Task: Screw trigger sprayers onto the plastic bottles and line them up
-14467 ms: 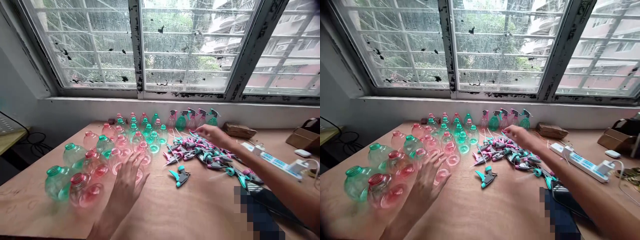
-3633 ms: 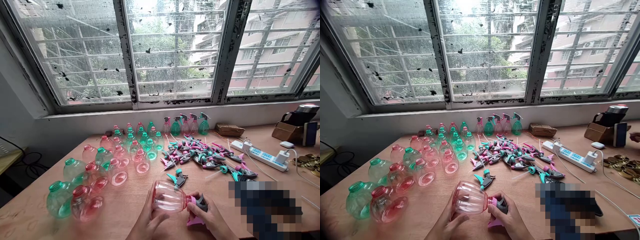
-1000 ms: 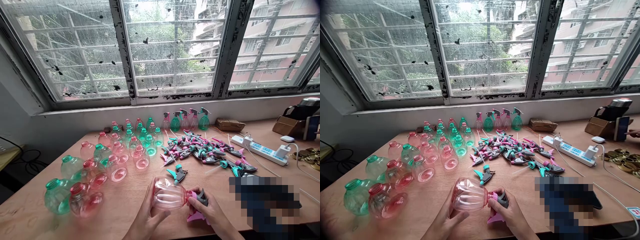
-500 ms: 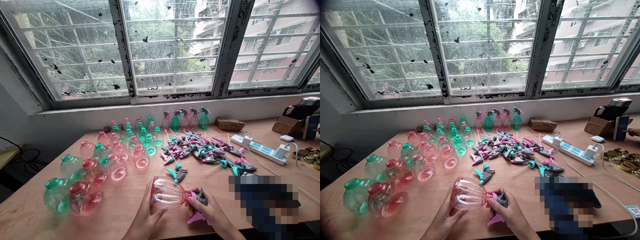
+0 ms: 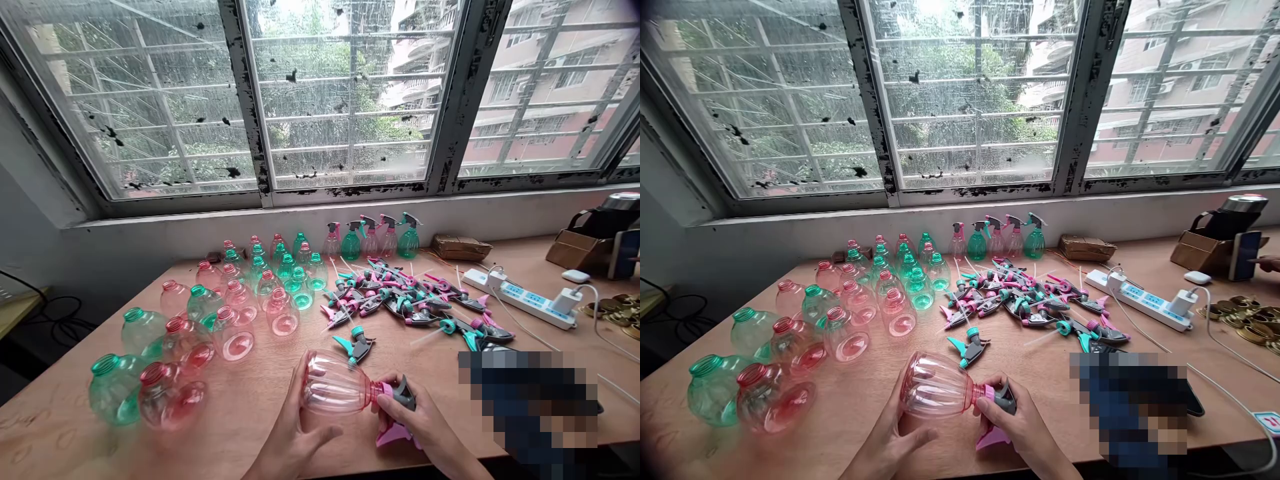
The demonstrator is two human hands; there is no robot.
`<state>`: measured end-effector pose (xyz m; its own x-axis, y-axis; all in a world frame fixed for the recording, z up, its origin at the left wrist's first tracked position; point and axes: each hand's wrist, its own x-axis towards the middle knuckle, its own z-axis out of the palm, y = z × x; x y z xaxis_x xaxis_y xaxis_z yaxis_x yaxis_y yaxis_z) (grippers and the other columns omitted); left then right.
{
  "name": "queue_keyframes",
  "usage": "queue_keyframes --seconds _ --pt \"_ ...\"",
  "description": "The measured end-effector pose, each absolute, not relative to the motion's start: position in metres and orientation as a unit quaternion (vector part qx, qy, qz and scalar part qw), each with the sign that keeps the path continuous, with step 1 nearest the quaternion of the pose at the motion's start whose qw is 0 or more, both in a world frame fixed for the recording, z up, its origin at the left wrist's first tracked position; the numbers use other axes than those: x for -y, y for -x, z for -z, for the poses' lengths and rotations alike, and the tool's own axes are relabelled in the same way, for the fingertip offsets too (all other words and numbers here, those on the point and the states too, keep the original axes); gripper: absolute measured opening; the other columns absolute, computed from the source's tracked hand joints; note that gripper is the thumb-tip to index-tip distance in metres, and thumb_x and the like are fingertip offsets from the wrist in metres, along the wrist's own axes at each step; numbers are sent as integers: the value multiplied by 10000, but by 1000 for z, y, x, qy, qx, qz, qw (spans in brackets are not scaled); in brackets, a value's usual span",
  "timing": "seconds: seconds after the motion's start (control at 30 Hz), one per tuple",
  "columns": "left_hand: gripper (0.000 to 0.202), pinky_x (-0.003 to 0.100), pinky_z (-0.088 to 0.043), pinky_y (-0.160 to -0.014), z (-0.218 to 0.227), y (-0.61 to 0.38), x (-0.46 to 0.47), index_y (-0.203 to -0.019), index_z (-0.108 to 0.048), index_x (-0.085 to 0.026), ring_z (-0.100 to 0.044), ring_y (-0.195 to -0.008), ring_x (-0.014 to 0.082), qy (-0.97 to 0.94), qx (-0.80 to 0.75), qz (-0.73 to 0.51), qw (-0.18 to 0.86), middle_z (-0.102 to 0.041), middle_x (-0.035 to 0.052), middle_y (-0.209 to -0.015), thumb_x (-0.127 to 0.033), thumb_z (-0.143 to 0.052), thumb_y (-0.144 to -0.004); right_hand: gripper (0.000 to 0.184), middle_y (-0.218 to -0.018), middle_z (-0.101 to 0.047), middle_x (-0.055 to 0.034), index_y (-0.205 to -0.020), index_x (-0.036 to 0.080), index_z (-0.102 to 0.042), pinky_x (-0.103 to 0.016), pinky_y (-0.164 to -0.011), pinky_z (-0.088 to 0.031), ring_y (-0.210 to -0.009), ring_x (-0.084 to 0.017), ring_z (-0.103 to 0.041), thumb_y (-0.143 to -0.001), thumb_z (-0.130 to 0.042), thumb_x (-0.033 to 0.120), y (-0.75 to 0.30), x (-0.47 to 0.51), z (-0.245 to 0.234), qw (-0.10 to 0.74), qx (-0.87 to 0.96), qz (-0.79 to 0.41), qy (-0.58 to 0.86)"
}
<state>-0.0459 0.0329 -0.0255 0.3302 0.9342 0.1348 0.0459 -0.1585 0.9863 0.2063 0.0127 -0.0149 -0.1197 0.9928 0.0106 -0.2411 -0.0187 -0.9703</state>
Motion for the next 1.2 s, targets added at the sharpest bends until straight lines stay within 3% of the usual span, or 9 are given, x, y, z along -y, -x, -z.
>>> queue_keyframes --seconds 0.17,0.3,0.4,0.47,0.6,0.7,0.93,1.07,1.2 --pt "937 521 -180 -1266 21 45 -31 -1602 -163 -280 -342 -1483 372 -605 -390 -428 547 -238 114 -1685 -486 -712 -871 306 -642 -731 13 -871 170 -648 -255 -554 -495 -543 -133 -645 -821 -800 431 -206 -14 17 530 459 -591 398" --pt "966 501 -109 -1284 17 44 -32 -1599 -187 -292 -220 -1544 345 -623 -404 -416 525 -247 100 -1685 -429 -767 -838 350 -629 -717 26 -887 173 -628 -249 -535 -500 -518 -124 -639 -796 -817 454 -206 -15 19 541 432 -605 392" --pt "942 490 -80 -1289 14 43 -31 -1598 -172 -321 -211 -1550 331 -634 -403 -419 510 -285 90 -1667 -412 -748 -858 361 -630 -712 26 -877 173 -624 -251 -529 -504 -515 -126 -640 -776 -835 448 -207 -15 21 543 426 -610 390" --pt "965 500 -125 -1281 13 42 -30 -1593 -171 -327 -260 -1528 350 -629 -396 -426 515 -308 95 -1650 -420 -766 -839 351 -643 -719 20 -879 171 -628 -256 -531 -507 -521 -129 -644 -775 -840 431 -207 -15 23 539 432 -612 385" --pt "967 526 -335 -1189 13 40 -29 -1557 -215 -305 -489 -1358 371 -595 -387 -448 544 -449 144 -1516 -486 -789 -800 328 -653 -722 17 -911 167 -638 -263 -543 -507 -542 -134 -647 -790 -836 399 -207 -15 26 525 446 -616 382" --pt "1013 525 -385 -1152 17 39 -31 -1546 -209 -300 -547 -1279 359 -577 -386 -453 560 -499 141 -1435 -506 -817 -763 334 -672 -723 9 -912 168 -643 -276 -542 -508 -548 -144 -650 -786 -836 410 -207 -15 27 519 450 -615 386" --pt "1065 503 -346 -1196 20 41 -33 -1579 -156 -345 -465 -1379 382 -633 -368 -420 536 -328 110 -1586 -387 -843 -766 353 -627 -701 20 -879 160 -635 -263 -543 -493 -529 -131 -631 -780 -836 432 -208 -15 25 525 448 -607 394" --pt "1092 540 -209 -1253 16 43 -31 -1593 -124 -325 -365 -1450 408 -650 -384 -408 514 -238 118 -1652 -417 -835 -769 347 -611 -707 19 -906 154 -638 -257 -558 -486 -543 -132 -637 -797 -826 424 -209 -15 27 510 455 -611 398" --pt "1116 526 -244 -1243 9 44 -27 -1599 -99 -347 -300 -1490 412 -642 -367 -395 545 -122 97 -1704 -520 -813 -760 341 -620 -709 24 -894 167 -621 -264 -558 -490 -542 -137 -640 -795 -827 420 -207 -14 28 509 450 -624 385"
